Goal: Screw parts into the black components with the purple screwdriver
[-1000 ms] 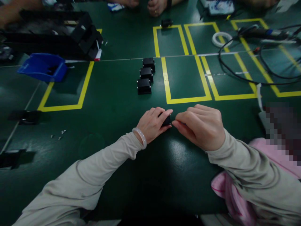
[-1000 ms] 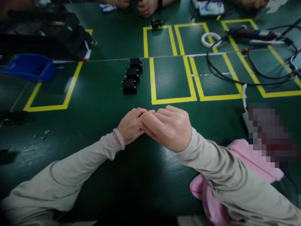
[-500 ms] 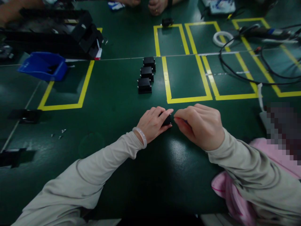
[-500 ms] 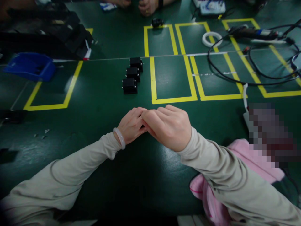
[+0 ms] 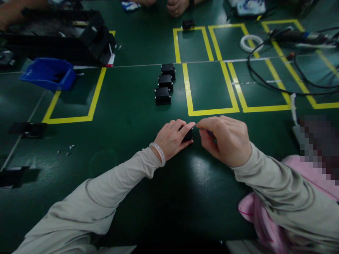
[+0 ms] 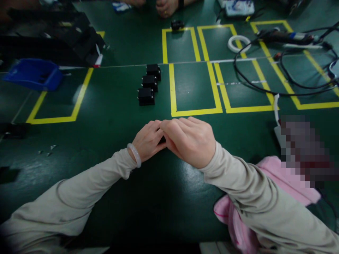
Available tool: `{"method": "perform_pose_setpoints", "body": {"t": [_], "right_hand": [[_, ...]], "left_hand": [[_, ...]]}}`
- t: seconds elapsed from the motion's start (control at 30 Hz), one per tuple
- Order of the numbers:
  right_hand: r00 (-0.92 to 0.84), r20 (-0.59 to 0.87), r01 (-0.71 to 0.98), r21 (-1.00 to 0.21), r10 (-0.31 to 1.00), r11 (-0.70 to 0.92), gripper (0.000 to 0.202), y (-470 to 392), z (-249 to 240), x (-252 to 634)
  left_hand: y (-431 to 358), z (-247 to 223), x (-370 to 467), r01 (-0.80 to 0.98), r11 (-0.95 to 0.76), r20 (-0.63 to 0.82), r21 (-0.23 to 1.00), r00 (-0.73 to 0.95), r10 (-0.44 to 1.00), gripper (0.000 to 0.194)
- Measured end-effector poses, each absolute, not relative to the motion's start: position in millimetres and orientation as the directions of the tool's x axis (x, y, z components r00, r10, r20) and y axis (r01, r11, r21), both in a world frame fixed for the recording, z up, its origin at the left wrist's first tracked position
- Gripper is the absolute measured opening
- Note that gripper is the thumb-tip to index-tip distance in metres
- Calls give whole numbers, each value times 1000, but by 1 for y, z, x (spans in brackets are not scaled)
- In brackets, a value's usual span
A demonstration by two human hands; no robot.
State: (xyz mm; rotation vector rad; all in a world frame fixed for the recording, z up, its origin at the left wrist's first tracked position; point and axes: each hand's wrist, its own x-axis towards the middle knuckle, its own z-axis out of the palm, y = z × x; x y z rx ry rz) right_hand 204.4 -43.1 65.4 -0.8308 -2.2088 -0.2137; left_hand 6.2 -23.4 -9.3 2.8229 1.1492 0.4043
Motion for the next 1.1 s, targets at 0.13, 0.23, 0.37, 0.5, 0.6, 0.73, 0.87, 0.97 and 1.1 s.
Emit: {"method": "perform_pose_setpoints", "body": {"t": [0.13, 0.23, 0.37, 0.5, 0.6, 0.73, 0.87, 0.97, 1.1], "right_hand": [[-518, 681, 619, -120, 518, 776, 14, -42, 67, 207], [-502, 692, 621, -129, 519, 773, 16, -40, 66, 209], [-429, 725, 654, -162, 539, 739, 10, -35, 59, 210], [-398, 722, 678, -185, 566, 712, 12, -30, 55, 213], [-399, 733, 697, -148, 551, 701, 21, -28, 55, 216], [-391, 725, 722, -140, 566, 678, 14, -27, 54, 217], [-402, 719, 714, -142, 567, 686, 13, -27, 55, 217], [-417, 724, 699, -131, 549, 703, 19, -26, 56, 218], [-410, 719, 711, -134, 561, 690, 15, -27, 56, 217]], "left_hand": [[-23, -9, 6, 672, -718, 211, 182, 686, 696, 51], [-21, -7, 6, 676, -706, 198, 210, 677, 708, 51], [-15, -5, 5, 700, -678, 173, 224, 656, 734, 51], [-10, -3, 4, 702, -674, 170, 231, 653, 738, 50], [-8, -3, 5, 710, -667, 161, 225, 648, 744, 50], [-6, -2, 7, 722, -658, 152, 215, 641, 753, 51], [-6, -3, 8, 722, -658, 154, 214, 640, 752, 51], [-6, -2, 8, 723, -655, 153, 219, 637, 755, 51], [-7, -3, 8, 725, -653, 156, 217, 635, 757, 52]]}}
